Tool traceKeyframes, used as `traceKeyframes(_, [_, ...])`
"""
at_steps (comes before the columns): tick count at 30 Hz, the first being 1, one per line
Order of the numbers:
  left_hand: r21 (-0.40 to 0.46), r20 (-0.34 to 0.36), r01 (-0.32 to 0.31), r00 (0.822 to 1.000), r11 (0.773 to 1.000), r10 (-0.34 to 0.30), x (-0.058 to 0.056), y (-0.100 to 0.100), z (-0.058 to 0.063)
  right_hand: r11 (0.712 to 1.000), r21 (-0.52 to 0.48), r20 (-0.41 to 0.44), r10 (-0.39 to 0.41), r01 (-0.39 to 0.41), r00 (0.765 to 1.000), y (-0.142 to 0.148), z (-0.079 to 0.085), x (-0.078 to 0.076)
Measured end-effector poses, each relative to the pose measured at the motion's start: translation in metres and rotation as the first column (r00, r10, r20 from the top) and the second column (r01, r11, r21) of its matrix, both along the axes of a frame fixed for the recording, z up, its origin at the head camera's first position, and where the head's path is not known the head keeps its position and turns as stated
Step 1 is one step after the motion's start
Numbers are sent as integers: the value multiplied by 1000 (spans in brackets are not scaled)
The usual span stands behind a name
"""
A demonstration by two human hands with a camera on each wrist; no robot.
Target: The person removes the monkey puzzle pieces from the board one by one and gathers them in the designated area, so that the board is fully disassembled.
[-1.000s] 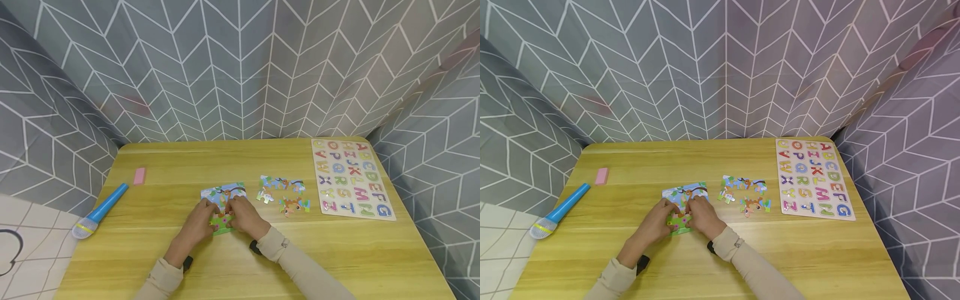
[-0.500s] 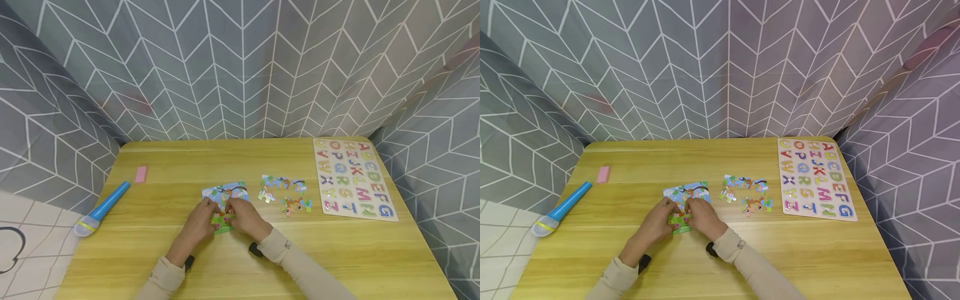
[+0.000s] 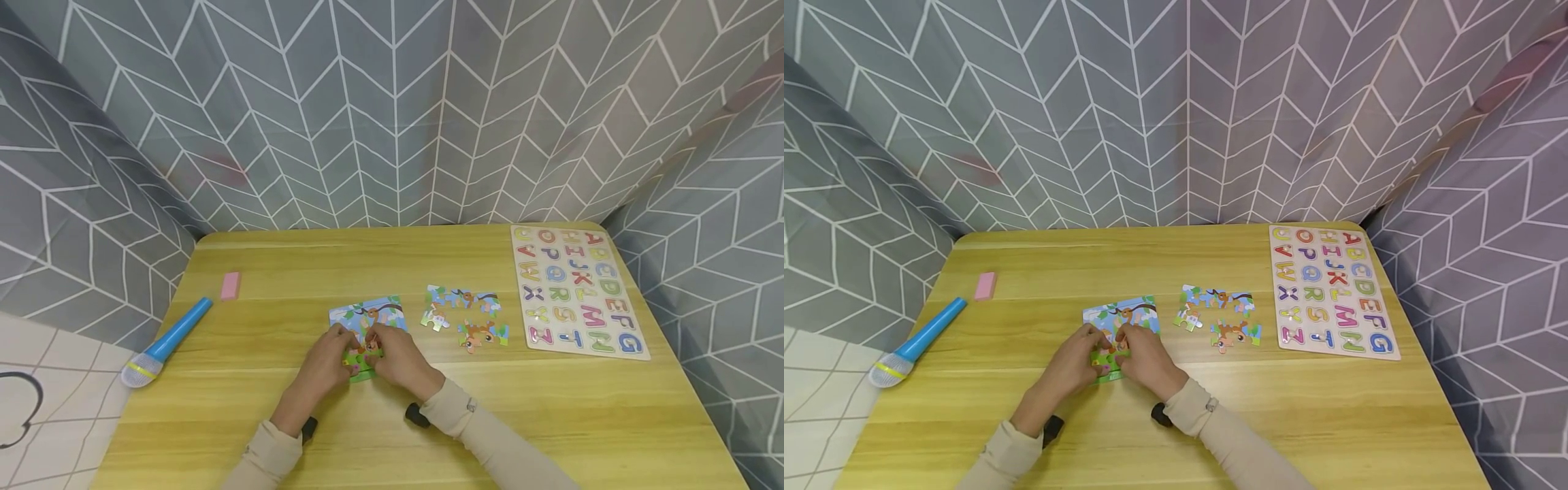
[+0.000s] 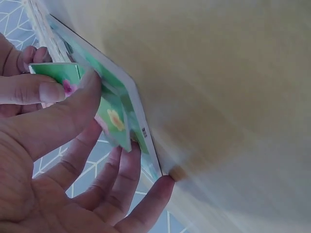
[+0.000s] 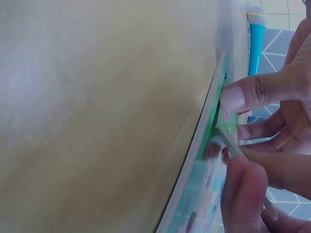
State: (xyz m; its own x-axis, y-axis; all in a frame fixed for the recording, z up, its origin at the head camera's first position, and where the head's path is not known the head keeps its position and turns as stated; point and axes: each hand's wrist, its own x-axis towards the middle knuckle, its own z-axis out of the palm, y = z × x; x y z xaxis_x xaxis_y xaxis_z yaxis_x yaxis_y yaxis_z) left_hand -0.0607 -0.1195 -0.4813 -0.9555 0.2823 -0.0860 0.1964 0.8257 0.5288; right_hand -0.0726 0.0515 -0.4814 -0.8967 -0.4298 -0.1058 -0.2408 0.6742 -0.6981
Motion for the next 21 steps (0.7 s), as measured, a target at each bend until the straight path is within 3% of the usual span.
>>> traceKeyframes(6, [-27,-20,25,999,999,-25,0,0,-2,1000,-6,65,28,-28,997,2,-8,-2])
traceKeyframes(11, [-18,26,19,999,1000,-19,-1,-1,-1,998,-40,148,56,-50,987,5,-10,-5])
traceKeyframes(21, [17,95,9,995,1000,-10,-1,-4,3,973,-232,327,94,-16,941,15,-16,-10])
